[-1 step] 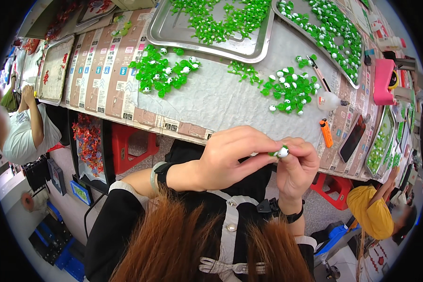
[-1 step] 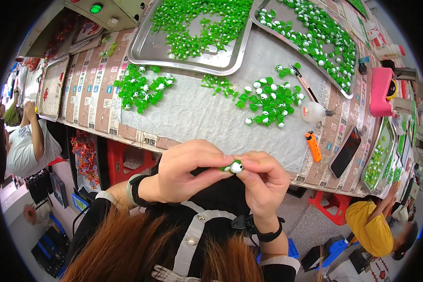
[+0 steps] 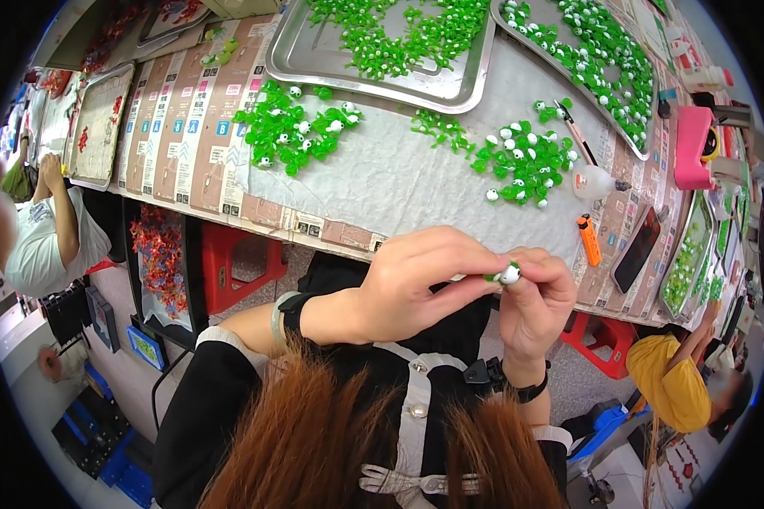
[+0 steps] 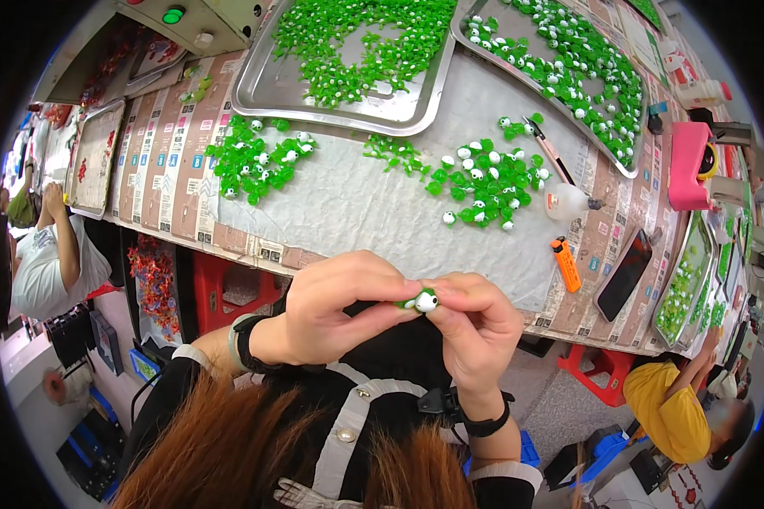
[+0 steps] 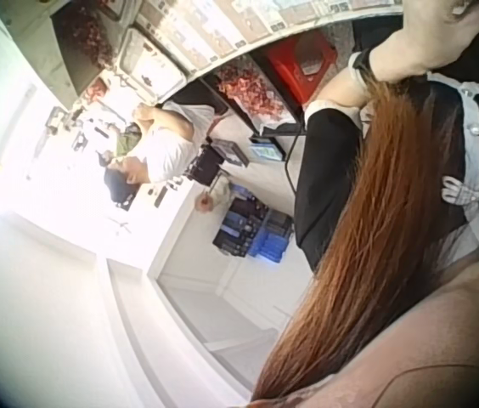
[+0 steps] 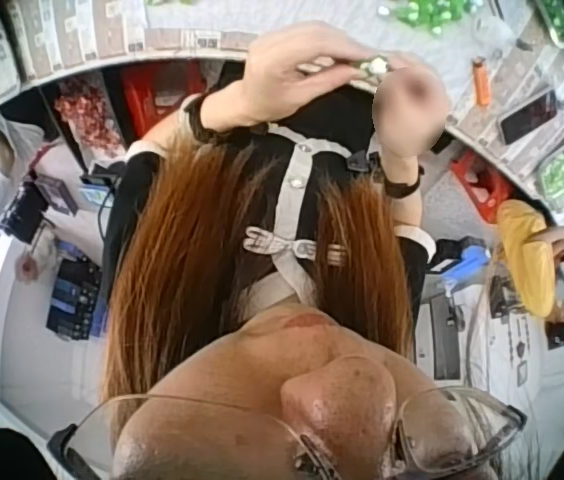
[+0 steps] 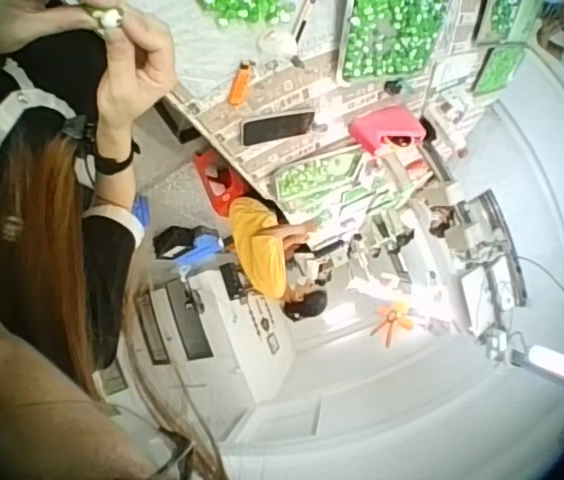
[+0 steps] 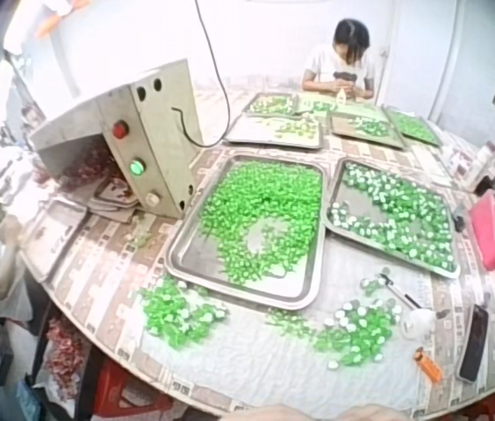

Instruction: The person assembles small green plastic frog toys by hand. They pick up a green body and a white head, apply glue from a bottle to the body, and attach the head. The completed toys are placed on a metal tray on the table.

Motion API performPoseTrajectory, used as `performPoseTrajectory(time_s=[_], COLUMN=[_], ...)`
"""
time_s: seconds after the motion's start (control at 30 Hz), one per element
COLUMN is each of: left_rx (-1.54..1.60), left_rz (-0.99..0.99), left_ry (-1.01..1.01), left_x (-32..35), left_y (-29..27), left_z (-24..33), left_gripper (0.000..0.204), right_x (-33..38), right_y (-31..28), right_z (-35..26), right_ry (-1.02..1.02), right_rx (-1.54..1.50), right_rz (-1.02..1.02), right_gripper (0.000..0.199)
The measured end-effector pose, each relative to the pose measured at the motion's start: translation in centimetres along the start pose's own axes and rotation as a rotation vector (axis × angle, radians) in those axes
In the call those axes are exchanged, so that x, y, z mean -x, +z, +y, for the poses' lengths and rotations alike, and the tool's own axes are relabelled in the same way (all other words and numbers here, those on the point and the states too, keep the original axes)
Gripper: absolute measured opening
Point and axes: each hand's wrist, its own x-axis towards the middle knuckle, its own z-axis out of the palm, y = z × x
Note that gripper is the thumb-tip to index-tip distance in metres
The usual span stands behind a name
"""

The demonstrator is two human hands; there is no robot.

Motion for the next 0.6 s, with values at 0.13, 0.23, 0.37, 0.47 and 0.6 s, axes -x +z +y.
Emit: performPoseTrajectory(time_s=[0.13, 0.23, 0.37, 0.47, 0.6], left_rx=[0.034, 0.005, 0.030, 0.016, -0.004], left_rz=[-0.046, -0.084, -0.059, -0.071, -0.081], left_ry=[-0.040, -0.047, -0.102, -0.081, -0.054], left_x=[-0.12, -0.30, -0.23, -0.22, -0.16], left_y=[-0.36, -0.64, -0.48, -0.58, -0.69], left_z=[-0.06, -0.02, -0.04, -0.12, -0.20], left_gripper=[0.022, 0.021, 0.019, 0.019, 0.020], right_x=[-0.05, -0.11, -0.01, 0.06, 0.12], right_y=[-0.11, -0.20, -0.08, -0.15, -0.17], right_z=[-0.13, -0.19, -0.26, -0.31, -0.31], right_ry=[0.012, 0.023, 0.051, 0.055, 0.048], right_rx=[0.028, 0.051, 0.088, 0.109, 0.129], right_rz=[-0.024, -0.026, 0.006, -0.008, -0.019], right_gripper=[0.011, 0.011, 0.010, 0.010, 0.010])
